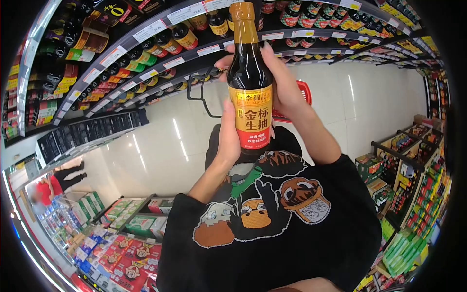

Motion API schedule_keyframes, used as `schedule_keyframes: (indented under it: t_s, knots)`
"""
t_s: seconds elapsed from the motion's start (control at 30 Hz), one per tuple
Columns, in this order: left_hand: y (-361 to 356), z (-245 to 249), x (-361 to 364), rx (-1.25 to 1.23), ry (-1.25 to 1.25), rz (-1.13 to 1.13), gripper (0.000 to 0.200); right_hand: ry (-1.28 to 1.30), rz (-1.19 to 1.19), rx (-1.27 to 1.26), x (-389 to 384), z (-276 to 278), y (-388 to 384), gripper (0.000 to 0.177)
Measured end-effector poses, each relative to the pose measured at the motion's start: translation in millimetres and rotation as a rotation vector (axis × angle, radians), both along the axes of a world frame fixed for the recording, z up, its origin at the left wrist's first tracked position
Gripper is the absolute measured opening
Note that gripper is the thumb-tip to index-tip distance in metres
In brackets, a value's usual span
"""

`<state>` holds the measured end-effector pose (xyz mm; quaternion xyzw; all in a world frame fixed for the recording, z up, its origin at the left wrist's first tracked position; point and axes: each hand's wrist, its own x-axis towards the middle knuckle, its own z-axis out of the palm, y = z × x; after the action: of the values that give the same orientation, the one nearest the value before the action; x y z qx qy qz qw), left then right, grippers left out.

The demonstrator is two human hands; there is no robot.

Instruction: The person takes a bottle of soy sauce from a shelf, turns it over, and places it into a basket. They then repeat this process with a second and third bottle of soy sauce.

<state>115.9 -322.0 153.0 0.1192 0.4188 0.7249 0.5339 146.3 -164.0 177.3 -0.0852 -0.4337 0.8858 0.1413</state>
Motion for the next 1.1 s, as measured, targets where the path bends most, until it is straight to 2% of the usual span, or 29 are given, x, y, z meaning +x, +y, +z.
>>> schedule_keyframes:
  t_s: [0.03, 0.1, 0.17, 0.2, 0.27, 0.4, 0.47, 0.67, 0.73, 0.87, 0.9, 0.93, 0.97, 1.03, 1.1]
  knots:
    - [-2, -2, 1, -0.006, 0.005, 0.004, 0.078, 0.007, 0.042, -0.04, 5, -8, -4, 0.074]
    - [-1, 1, 4, -0.016, 0.013, 0.012, 0.075, 0.013, 0.041, -0.127, 11, -25, -13, 0.075]
    - [5, 12, 10, -0.114, 0.168, 0.136, 0.064, 0.008, 0.028, -0.252, 14, -35, -15, 0.078]
    - [6, 10, 11, -0.118, 0.167, 0.135, 0.064, 0.006, 0.027, -0.256, 16, -34, -16, 0.078]
    - [6, 9, 14, -0.132, 0.102, 0.175, 0.054, -0.023, -0.056, -0.283, 19, -30, -16, 0.052]
    - [2, 11, 14, -0.163, 0.184, 0.138, 0.055, -0.01, -0.084, -0.276, 21, -35, -19, 0.048]
    - [-2, 10, 11, -0.149, 0.145, 0.083, 0.056, -0.045, -0.127, -0.37, 20, -36, -24, 0.045]
    - [-10, 7, 12, -0.204, 0.173, 0.084, 0.057, 0.013, -0.068, -0.41, 18, -53, -28, 0.041]
    - [-11, 8, 13, -0.206, 0.176, 0.092, 0.057, -0.05, -0.126, -0.222, 16, -57, -31, 0.065]
    - [-23, -9, 16, -0.175, 0.165, 0.02, 0.057, -0.041, -0.078, -0.182, 21, -55, -33, 0.067]
    - [-23, -15, 19, -0.206, 0.201, 0.143, 0.058, -0.046, -0.078, -0.186, 23, -53, -34, 0.067]
    - [-22, -18, 22, -0.236, 0.238, 0.265, 0.058, -0.018, -0.068, -0.251, 25, -51, -34, 0.055]
    - [-25, -17, 24, -0.239, 0.236, 0.265, 0.058, 0.012, -0.057, -0.316, 27, -49, -33, 0.043]
    - [-20, 12, 23, -0.231, 0.206, 0.123, 0.058, 0.037, -0.027, -0.307, 30, -40, -32, 0.043]
    - [-17, 16, 23, -0.228, 0.228, 0.123, 0.058, 0.061, 0.006, -0.297, 30, -40, -32, 0.043]
